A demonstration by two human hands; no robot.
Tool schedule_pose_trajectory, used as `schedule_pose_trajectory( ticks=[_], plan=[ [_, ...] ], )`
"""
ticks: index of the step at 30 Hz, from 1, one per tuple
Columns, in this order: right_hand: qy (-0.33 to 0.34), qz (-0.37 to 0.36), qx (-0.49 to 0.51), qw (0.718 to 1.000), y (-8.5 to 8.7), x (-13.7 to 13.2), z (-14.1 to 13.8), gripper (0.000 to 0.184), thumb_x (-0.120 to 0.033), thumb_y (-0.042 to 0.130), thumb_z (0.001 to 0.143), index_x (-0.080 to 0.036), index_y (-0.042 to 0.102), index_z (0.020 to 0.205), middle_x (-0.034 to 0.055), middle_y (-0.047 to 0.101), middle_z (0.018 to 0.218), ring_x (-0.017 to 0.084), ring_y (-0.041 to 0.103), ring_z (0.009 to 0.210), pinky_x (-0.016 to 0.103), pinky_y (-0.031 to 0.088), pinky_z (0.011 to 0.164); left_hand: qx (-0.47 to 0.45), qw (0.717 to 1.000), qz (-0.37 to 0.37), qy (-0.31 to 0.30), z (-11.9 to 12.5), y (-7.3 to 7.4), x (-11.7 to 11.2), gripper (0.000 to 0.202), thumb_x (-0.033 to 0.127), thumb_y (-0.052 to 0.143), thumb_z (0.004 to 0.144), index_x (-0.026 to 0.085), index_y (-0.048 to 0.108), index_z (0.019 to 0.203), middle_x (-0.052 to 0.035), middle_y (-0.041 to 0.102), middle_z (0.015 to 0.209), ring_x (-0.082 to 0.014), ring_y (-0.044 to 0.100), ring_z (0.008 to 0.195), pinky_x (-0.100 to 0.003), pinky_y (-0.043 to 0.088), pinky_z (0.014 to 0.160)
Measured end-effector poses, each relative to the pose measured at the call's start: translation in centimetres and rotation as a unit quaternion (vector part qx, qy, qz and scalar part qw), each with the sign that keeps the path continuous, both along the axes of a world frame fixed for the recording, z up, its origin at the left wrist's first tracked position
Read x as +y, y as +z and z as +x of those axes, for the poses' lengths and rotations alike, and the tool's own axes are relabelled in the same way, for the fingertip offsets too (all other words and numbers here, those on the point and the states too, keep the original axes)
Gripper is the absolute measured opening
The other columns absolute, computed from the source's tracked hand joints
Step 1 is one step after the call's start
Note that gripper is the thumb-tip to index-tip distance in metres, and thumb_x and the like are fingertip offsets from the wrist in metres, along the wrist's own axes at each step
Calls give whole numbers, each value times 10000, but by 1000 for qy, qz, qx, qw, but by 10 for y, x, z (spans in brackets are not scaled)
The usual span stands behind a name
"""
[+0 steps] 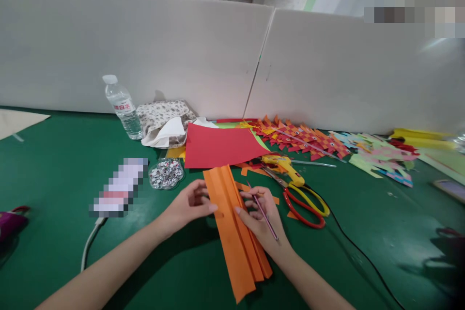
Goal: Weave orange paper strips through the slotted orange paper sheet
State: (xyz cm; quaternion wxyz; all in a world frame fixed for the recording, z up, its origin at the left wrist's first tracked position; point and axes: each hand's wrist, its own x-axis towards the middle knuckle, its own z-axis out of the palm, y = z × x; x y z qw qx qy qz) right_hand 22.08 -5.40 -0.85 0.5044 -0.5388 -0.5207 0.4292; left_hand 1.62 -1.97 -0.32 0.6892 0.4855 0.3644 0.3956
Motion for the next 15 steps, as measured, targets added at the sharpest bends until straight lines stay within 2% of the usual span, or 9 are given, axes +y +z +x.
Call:
schedule_pose_trajectory(
  ticks=[3,5,9,15],
  plan=[
    [-21,13,3,1000,1,0,1,392,-292,724,684,-267,415,924,50,592,1000,154,555,741,232,461,519,48,997,22,-61,4,-1,-7,320,335,747,702,174,600,936,-45,641,917,-151,604,759,-280,486,715],
    [-20,13,7,1000,1,0,1,404,-284,734,675,-268,421,930,51,592,998,163,561,764,236,473,532,62,995,28,-75,5,-2,-8,249,368,694,753,160,628,871,-34,643,821,-146,594,725,-270,475,689],
    [-2,-2,45,999,2,1,2,417,-286,743,668,-266,415,924,34,569,975,150,557,743,250,483,567,68,995,23,-64,4,-2,-5,227,378,672,770,154,637,767,4,607,670,-111,557,607,-237,447,616],
    [-18,-2,95,995,-1,7,7,436,-282,762,658,-264,418,926,8,540,947,127,554,723,253,487,621,56,996,-12,-66,4,1,-2,234,381,694,750,155,639,775,13,608,664,-102,562,586,-230,441,609]
  ],
)
